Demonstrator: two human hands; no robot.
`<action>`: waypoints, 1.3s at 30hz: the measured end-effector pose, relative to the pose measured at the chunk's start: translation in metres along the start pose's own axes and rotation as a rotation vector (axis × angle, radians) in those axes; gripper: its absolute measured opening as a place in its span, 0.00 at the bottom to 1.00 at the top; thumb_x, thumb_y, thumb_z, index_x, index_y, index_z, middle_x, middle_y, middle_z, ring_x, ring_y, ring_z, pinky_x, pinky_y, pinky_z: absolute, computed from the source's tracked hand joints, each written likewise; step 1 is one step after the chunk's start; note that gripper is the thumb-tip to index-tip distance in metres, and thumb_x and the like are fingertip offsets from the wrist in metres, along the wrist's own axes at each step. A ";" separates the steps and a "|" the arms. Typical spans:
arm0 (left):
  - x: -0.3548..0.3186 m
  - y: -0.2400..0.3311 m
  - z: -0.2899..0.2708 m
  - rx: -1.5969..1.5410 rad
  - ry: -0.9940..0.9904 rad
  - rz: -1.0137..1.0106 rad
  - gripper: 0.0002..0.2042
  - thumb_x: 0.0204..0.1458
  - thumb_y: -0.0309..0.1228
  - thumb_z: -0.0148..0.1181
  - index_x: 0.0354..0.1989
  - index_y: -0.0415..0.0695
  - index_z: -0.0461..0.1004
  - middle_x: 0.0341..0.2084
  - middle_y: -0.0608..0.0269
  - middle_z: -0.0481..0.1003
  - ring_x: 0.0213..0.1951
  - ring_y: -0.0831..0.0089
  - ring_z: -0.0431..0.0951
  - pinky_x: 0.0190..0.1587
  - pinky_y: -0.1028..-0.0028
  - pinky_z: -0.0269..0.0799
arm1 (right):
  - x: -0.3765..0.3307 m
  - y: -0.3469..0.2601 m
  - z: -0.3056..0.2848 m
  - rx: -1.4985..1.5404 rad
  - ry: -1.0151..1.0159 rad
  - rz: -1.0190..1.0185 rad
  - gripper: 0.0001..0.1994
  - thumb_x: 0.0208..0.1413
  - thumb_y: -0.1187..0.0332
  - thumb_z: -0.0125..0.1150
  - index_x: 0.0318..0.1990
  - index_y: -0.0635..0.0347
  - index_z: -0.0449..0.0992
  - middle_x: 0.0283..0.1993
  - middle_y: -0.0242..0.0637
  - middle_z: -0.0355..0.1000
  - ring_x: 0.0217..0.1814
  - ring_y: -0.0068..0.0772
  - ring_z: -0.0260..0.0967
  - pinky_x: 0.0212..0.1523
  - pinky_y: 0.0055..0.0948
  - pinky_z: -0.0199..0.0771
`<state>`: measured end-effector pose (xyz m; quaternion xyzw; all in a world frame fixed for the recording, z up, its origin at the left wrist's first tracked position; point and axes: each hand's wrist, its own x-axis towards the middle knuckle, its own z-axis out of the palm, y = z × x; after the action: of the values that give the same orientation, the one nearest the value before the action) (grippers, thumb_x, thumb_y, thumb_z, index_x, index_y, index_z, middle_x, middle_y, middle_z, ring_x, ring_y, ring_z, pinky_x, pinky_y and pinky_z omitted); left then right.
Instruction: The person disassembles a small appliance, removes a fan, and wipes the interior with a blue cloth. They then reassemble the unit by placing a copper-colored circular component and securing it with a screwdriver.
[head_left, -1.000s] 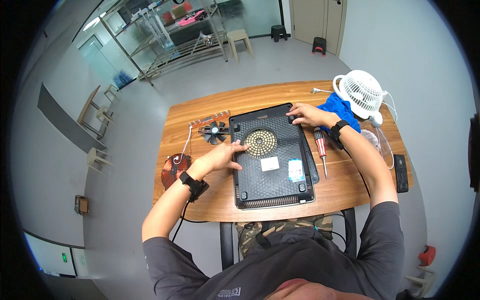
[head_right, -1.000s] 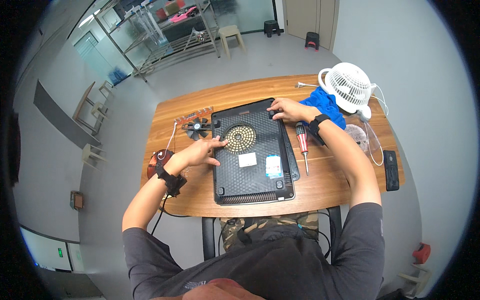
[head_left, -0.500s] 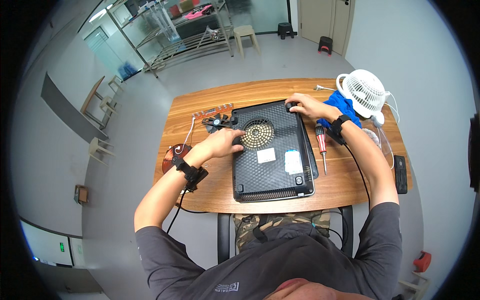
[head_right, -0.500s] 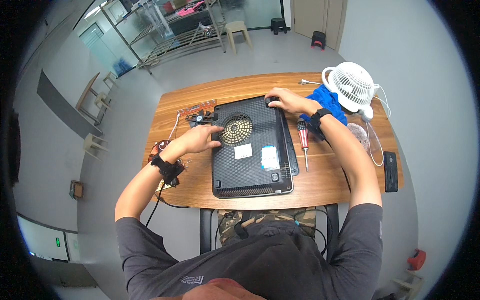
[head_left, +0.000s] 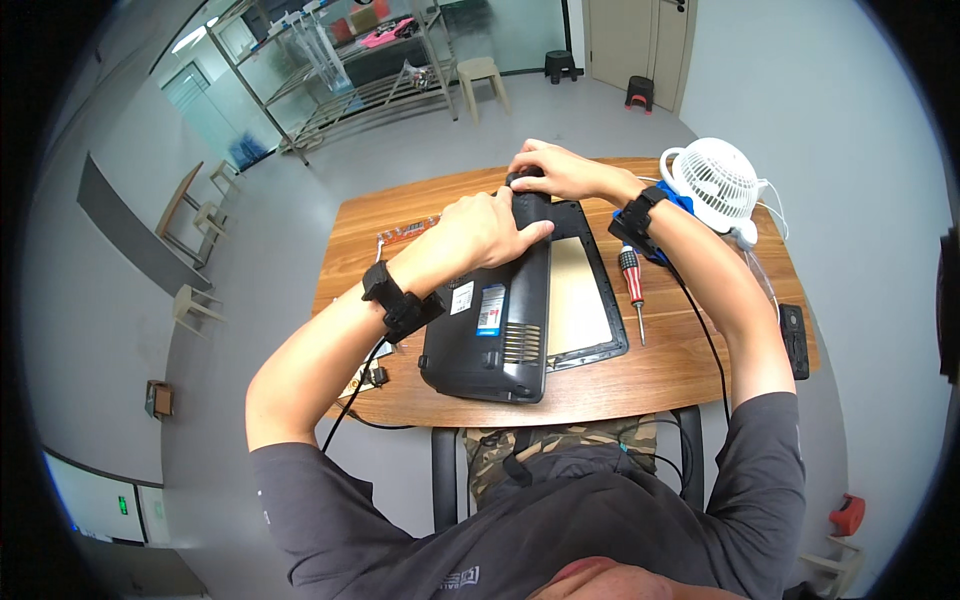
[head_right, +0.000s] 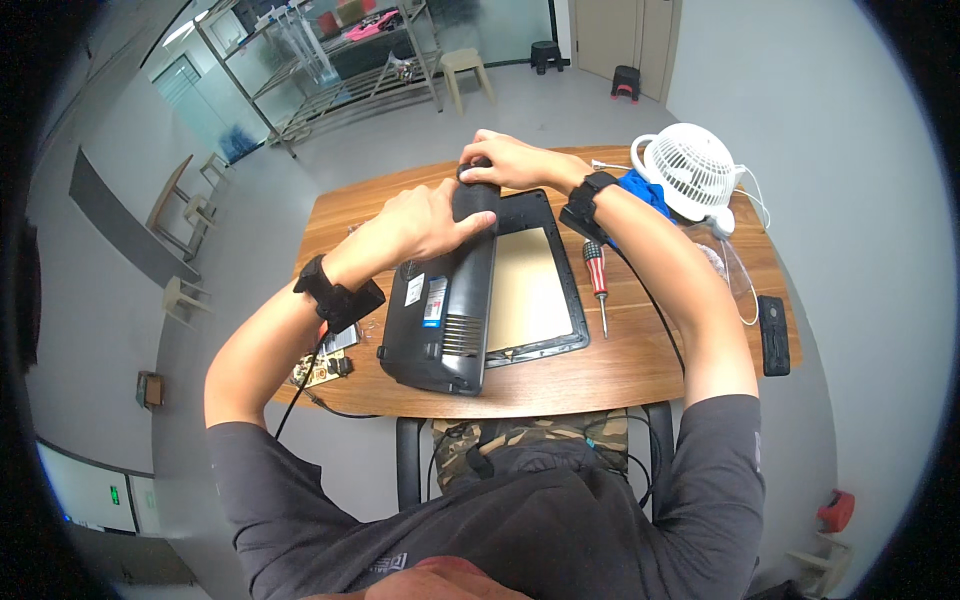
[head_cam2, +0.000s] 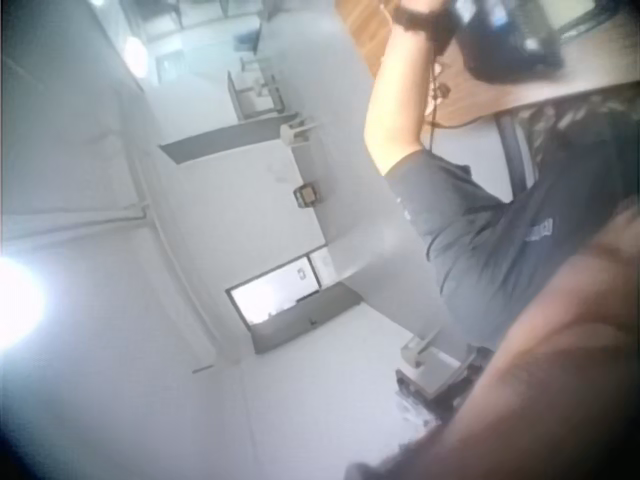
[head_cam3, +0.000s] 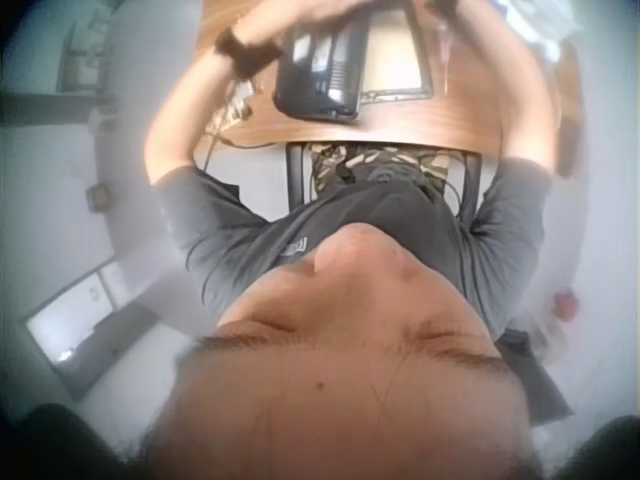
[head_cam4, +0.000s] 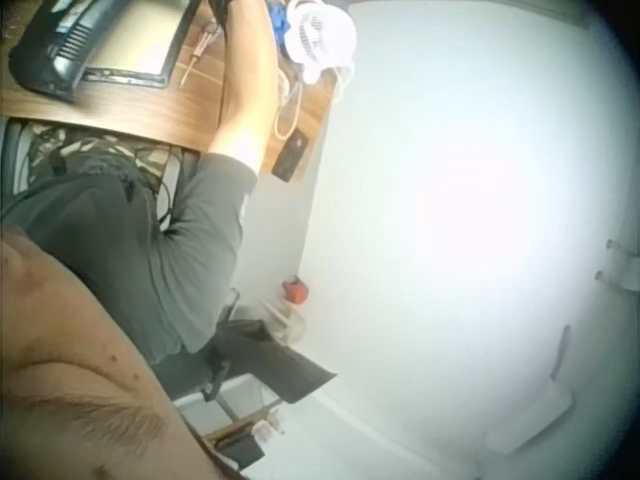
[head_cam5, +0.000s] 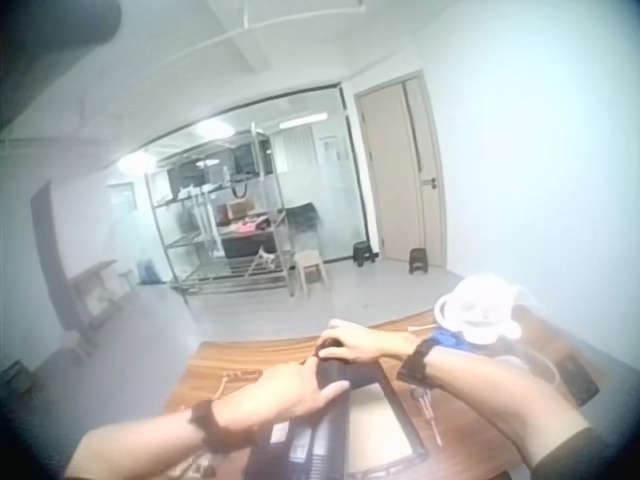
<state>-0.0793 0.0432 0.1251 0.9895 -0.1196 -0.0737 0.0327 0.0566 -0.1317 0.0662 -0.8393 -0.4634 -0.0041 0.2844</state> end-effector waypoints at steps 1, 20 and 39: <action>0.000 0.000 -0.004 0.023 -0.028 -0.003 0.46 0.54 0.69 0.50 0.60 0.30 0.65 0.36 0.38 0.81 0.43 0.44 0.83 0.48 0.54 0.78 | 0.006 -0.003 0.001 0.016 -0.006 -0.004 0.18 0.64 0.57 0.61 0.51 0.63 0.77 0.49 0.44 0.68 0.54 0.41 0.69 0.57 0.37 0.70; 0.001 0.007 -0.045 0.020 -0.381 -0.209 0.32 0.57 0.51 0.54 0.40 0.22 0.74 0.26 0.46 0.82 0.24 0.60 0.85 0.33 0.69 0.85 | 0.056 -0.032 -0.001 -0.009 0.052 -0.091 0.22 0.59 0.52 0.64 0.45 0.67 0.81 0.45 0.46 0.72 0.49 0.43 0.71 0.52 0.37 0.72; -0.007 0.039 -0.106 -0.073 -0.111 0.033 0.30 0.56 0.50 0.54 0.29 0.26 0.79 0.25 0.44 0.82 0.25 0.61 0.86 0.35 0.70 0.84 | 0.044 -0.059 -0.095 -0.117 0.214 -0.122 0.22 0.53 0.55 0.69 0.41 0.70 0.82 0.42 0.43 0.74 0.44 0.39 0.73 0.45 0.33 0.74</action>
<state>-0.0788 0.0118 0.2341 0.9800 -0.1346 -0.1323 0.0633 0.0599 -0.1193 0.1858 -0.8195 -0.4796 -0.1377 0.2820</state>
